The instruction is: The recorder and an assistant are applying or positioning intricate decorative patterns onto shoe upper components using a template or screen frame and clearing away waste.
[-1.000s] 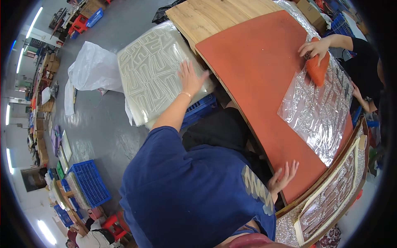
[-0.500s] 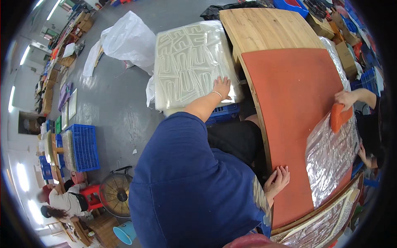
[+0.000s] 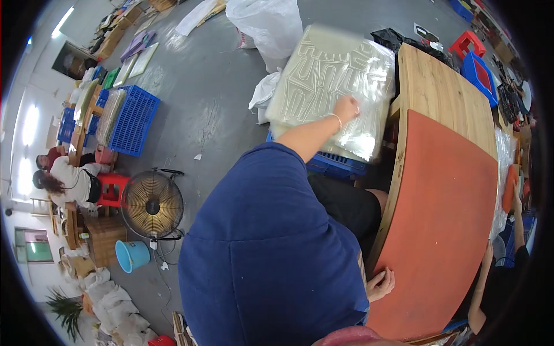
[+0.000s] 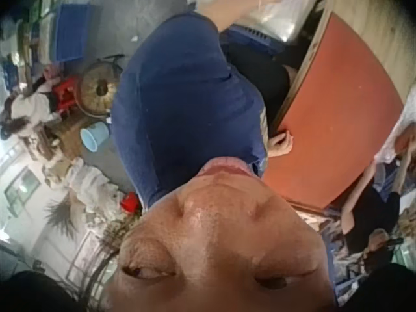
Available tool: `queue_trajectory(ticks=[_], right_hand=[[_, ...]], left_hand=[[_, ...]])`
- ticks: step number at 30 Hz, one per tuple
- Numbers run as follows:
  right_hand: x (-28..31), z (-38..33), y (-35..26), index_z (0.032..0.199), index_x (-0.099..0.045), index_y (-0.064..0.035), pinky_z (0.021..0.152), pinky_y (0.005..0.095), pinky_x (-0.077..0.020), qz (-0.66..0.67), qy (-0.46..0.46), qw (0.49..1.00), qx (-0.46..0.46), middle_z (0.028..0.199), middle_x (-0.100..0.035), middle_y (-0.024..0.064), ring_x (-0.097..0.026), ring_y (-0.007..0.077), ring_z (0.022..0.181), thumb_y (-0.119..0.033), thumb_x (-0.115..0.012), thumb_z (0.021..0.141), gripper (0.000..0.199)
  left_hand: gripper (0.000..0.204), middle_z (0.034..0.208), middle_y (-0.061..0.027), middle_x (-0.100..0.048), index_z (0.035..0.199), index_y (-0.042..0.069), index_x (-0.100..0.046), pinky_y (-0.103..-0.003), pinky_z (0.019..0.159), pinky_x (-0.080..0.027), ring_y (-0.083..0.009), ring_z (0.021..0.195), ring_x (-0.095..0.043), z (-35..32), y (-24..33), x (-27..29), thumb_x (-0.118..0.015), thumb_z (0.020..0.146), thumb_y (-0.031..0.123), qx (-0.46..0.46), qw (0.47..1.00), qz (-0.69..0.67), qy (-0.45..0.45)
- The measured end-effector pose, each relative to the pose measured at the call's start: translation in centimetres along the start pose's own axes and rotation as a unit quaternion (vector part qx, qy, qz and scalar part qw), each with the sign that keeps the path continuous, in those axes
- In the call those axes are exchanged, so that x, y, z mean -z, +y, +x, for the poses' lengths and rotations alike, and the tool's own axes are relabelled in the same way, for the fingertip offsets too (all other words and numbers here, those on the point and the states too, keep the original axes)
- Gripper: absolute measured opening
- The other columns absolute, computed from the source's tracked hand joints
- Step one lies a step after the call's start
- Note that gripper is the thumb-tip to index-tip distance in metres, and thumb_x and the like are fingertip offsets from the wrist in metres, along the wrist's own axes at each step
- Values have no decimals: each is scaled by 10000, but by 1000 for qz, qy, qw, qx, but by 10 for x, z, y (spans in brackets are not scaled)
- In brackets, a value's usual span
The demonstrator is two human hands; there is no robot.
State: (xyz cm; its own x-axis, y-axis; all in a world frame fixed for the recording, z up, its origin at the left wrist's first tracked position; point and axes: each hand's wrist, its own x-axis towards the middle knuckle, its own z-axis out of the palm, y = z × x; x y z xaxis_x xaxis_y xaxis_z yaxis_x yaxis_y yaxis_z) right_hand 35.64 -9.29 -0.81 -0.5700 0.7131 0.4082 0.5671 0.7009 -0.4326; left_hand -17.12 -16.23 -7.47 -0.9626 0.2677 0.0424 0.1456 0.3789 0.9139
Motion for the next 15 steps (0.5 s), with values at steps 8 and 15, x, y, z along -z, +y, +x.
queue_trajectory(ticks=[8, 15], right_hand=[[-3, 26, -22, 984, -650, -30, 871, 406, -416, 5, 27, 1000, -13, 968, -617, 125, -549, 306, 954, -33, -585, 860, 140], [3, 26, -21, 975, -654, -39, 833, 386, -455, 87, 115, 986, -88, 976, -634, 132, -584, 288, 940, -21, -615, 828, 153]], left_hand=[[78, 929, -101, -606, 903, 13, -534, -378, 834, -503, -242, 1029, -604, 79, 97, 115, -570, 840, -16, -52, 873, -485, 19], [124, 928, -43, -630, 844, 54, -524, -211, 785, -424, -97, 916, -570, -40, 298, 36, -548, 953, 109, -293, 891, -287, -194]])
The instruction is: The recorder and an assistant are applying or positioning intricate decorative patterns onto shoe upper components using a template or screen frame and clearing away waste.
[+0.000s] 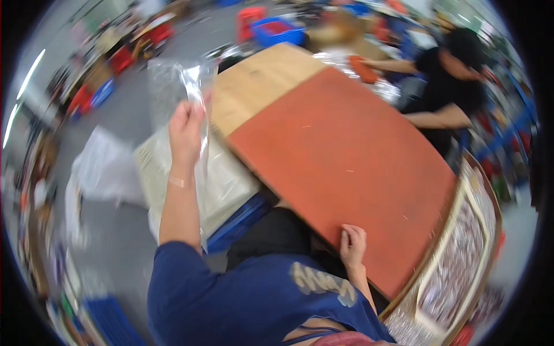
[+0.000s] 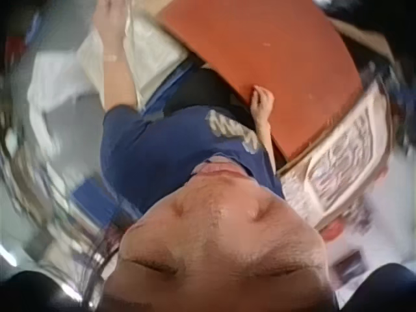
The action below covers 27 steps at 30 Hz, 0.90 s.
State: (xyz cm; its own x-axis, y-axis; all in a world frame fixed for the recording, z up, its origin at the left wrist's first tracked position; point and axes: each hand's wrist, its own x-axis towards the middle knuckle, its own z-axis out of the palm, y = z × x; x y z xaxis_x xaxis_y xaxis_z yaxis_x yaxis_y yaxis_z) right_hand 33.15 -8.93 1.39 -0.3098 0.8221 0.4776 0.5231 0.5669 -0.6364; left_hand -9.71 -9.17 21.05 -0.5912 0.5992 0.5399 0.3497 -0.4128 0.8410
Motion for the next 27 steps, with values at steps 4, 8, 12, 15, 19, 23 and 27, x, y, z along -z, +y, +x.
queue_trajectory(ticks=[4, 8, 12, 15, 19, 23, 27], right_hand=[[16, -15, 7, 1050, -624, -5, 846, 378, -482, 258, 100, 933, -229, 1019, -637, 143, -605, 267, 944, -174, -528, 944, 222], [53, -12, 17, 1234, -507, 27, 896, 405, -479, 643, 159, 658, -359, 1135, -609, 152, -595, 267, 1004, -482, -366, 991, 581], [94, -15, 21, 1347, -413, -5, 941, 511, -457, 640, 166, 627, -411, 1305, -514, 200, -504, 357, 1199, -592, -315, 955, 712], [112, -24, 59, 1364, -384, 9, 931, 542, -468, 716, 54, 596, -359, 1296, -504, 236, -501, 404, 1194, -502, -417, 959, 653], [121, -1, 69, 1338, -390, 43, 822, 480, -565, 553, 73, 695, -454, 1215, -533, 282, -617, 403, 1012, -83, -478, 938, 428], [116, 9, 75, 1258, -449, 76, 740, 430, -595, 488, 135, 744, -436, 1114, -598, 239, -656, 375, 905, 41, -417, 916, 345], [130, 6, 88, 1190, -512, 63, 699, 404, -602, 469, 250, 751, -392, 1100, -615, 218, -673, 338, 855, 48, -461, 891, 304]], left_hand=[[143, 860, -84, -635, 926, 17, -569, -287, 664, -472, -144, 719, -577, -92, 19, -146, -518, 968, 144, -60, 962, 29, -266], [251, 1373, -200, -464, 1149, 1, -574, -509, 1116, -229, -382, 1314, -377, -215, 11, -239, -510, 931, 107, -161, 872, -32, -462], [420, 1364, -154, -483, 1339, 25, -438, -495, 1073, -329, -331, 1288, -434, -306, 2, -250, -519, 942, 136, -115, 740, -155, -644], [428, 1364, -172, -470, 1332, 7, -424, -498, 1059, -349, -334, 1271, -447, -318, -10, -243, -522, 943, 152, -128, 727, -142, -660], [473, 1381, -161, -449, 1309, 8, -436, -580, 1041, -316, -339, 1308, -401, -311, -27, -216, -578, 882, 154, -261, 683, 1, -683], [458, 1412, -120, -430, 1287, 86, -484, -635, 1025, -275, -334, 1320, -387, -294, -43, -179, -565, 842, 164, -353, 686, 129, -623], [391, 1386, -115, -468, 1259, 122, -527, -644, 1021, -268, -361, 1298, -400, -252, -63, -166, -495, 871, 154, -309, 712, 205, -596]])
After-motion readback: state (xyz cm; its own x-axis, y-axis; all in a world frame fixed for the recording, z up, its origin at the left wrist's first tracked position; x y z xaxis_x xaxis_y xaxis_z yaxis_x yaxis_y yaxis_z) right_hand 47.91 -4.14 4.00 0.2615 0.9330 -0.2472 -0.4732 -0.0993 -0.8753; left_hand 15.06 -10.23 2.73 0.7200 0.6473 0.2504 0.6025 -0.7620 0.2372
